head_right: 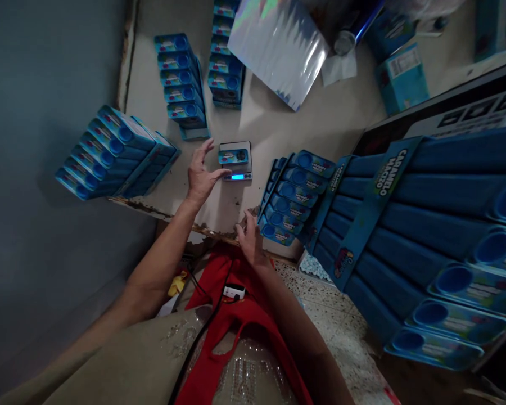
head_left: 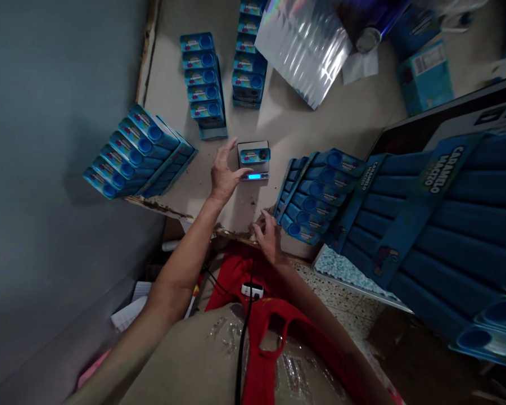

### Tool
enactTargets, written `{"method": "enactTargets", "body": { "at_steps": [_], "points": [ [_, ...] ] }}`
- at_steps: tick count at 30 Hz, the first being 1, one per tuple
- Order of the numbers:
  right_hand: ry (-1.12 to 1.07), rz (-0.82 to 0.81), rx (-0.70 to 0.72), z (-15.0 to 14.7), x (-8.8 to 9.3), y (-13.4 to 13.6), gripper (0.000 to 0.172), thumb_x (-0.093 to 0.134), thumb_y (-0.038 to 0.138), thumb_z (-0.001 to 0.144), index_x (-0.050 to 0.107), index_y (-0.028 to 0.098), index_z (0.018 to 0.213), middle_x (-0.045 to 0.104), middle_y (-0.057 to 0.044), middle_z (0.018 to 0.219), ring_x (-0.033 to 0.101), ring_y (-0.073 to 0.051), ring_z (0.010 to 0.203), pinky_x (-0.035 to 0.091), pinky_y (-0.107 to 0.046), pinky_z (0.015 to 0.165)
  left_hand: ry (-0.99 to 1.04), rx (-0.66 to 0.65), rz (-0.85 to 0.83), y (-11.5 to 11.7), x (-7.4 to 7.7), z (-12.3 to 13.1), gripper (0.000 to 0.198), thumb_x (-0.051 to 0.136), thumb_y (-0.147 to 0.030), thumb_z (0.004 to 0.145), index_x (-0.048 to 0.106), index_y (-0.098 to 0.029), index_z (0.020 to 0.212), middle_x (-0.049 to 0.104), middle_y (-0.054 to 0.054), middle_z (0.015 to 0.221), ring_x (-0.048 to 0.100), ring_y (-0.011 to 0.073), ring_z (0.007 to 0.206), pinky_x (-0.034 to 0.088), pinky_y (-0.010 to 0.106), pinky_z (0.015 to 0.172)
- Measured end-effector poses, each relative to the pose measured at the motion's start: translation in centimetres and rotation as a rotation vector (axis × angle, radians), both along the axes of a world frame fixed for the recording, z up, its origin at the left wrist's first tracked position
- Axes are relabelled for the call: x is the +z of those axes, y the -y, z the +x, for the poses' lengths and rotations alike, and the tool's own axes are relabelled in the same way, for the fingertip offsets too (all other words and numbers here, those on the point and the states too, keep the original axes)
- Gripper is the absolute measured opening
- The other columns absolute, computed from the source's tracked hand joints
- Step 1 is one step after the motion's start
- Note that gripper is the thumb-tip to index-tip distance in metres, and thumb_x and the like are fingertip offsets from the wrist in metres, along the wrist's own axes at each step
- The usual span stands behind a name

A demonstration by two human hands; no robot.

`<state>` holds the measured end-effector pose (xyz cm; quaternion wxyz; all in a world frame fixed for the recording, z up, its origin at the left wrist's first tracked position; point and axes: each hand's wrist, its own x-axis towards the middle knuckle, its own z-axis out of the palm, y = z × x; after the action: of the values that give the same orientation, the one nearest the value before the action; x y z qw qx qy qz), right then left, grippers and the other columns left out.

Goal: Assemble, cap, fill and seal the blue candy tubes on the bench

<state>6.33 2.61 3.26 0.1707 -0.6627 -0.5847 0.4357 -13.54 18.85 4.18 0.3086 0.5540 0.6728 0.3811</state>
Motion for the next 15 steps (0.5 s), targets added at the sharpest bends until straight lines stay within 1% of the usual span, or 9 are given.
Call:
{"method": "enactTargets", "body": {
  "at_steps": [1,4,5,7,9,10,12,14,15],
  "points": [
    [-0.007,-0.012,-0.001,-0.1,0.1,0.0,0.047,0.055,0.033,0.094,0.06,0.016,0.138,0.069,-0.014,0.117,0.063,-0.024,0.107,0.051,-0.04,0.1,-0.013,0.048,-0.013,0.5,0.3,-0.4,0.07,0.086,-0.048,0.079,0.057,-0.028,0.139,0.065,0.011,0.139,0.061,0.029,0.133,0.046,0.045,0.116],
    [-0.035,-0.068,0.017,-0.2,0.4,0.6,0.039,0.053,0.034,0.095,0.066,0.017,0.128,0.071,-0.012,0.109,0.066,-0.022,0.095,0.053,-0.037,0.092,-0.031,0.159,-0.058,2.0,0.8,-1.5,0.057,0.082,-0.038,0.084,0.059,-0.028,0.135,0.068,0.01,0.134,0.066,0.0265,0.126,0.051,0.043,0.11],
    [-0.045,-0.092,0.048,0.1,0.7,1.1,0.036,0.052,0.035,0.096,0.068,0.018,0.124,0.072,-0.011,0.108,0.066,-0.022,0.093,0.054,-0.036,0.09,-0.03,0.179,-0.07,2.3,0.8,-1.9,0.052,0.08,-0.034,0.085,0.061,-0.028,0.133,0.069,0.009,0.133,0.067,0.0257,0.124,0.053,0.043,0.108],
    [-0.026,-0.161,0.13,1.7,1.6,2.9,0.03,0.051,0.038,0.096,0.072,0.02,0.107,0.074,-0.01,0.1,0.067,-0.023,0.087,0.053,-0.036,0.085,-0.021,0.197,-0.084,2.6,0.9,-2.6,0.045,0.078,-0.028,0.086,0.064,-0.027,0.128,0.071,0.008,0.129,0.069,0.0246,0.12,0.055,0.041,0.105],
    [0.065,-0.234,0.163,4.9,3.0,4.8,0.03,0.049,0.042,0.097,0.072,0.024,0.09,0.075,-0.009,0.089,0.068,-0.024,0.08,0.052,-0.037,0.078,-0.006,0.204,-0.09,2.5,0.9,-3.2,0.04,0.077,-0.024,0.085,0.066,-0.026,0.123,0.073,0.007,0.125,0.07,0.024,0.117,0.056,0.04,0.104],
    [0.134,-0.256,0.13,7.1,4.0,5.6,0.032,0.048,0.043,0.097,0.071,0.025,0.086,0.075,-0.009,0.086,0.068,-0.025,0.077,0.051,-0.037,0.074,0.004,0.207,-0.092,2.4,1.0,-3.5,0.037,0.076,-0.024,0.084,0.067,-0.026,0.121,0.074,0.007,0.123,0.07,0.0237,0.116,0.057,0.04,0.103],
    [0.263,-0.223,-0.017,12.0,6.0,6.3,0.03,0.049,0.046,0.095,0.072,0.028,0.09,0.076,-0.012,0.094,0.069,-0.029,0.082,0.051,-0.041,0.073,0.025,0.213,-0.093,2.2,1.1,-4.0,0.033,0.075,-0.023,0.084,0.069,-0.026,0.116,0.075,0.006,0.12,0.071,0.0233,0.113,0.057,0.039,0.102],
    [0.4,-0.164,-0.208,16.3,7.9,5.7,0.032,0.051,0.052,0.095,0.073,0.03,0.09,0.074,-0.016,0.095,0.069,-0.032,0.085,0.051,-0.045,0.071,0.042,0.217,-0.091,2.0,1.2,-4.4,0.03,0.074,-0.022,0.083,0.069,-0.025,0.113,0.076,0.005,0.118,0.072,0.0226,0.112,0.057,0.039,0.102],
    [0.423,-0.17,-0.257,17.8,8.7,5.0,0.033,0.05,0.054,0.096,0.074,0.03,0.092,0.073,-0.017,0.097,0.07,-0.033,0.089,0.052,-0.046,0.071,0.049,0.218,-0.092,2.0,1.3,-4.4,0.029,0.074,-0.021,0.083,0.07,-0.025,0.111,0.077,0.005,0.117,0.072,0.0222,0.111,0.057,0.038,0.101]
  ]
}}
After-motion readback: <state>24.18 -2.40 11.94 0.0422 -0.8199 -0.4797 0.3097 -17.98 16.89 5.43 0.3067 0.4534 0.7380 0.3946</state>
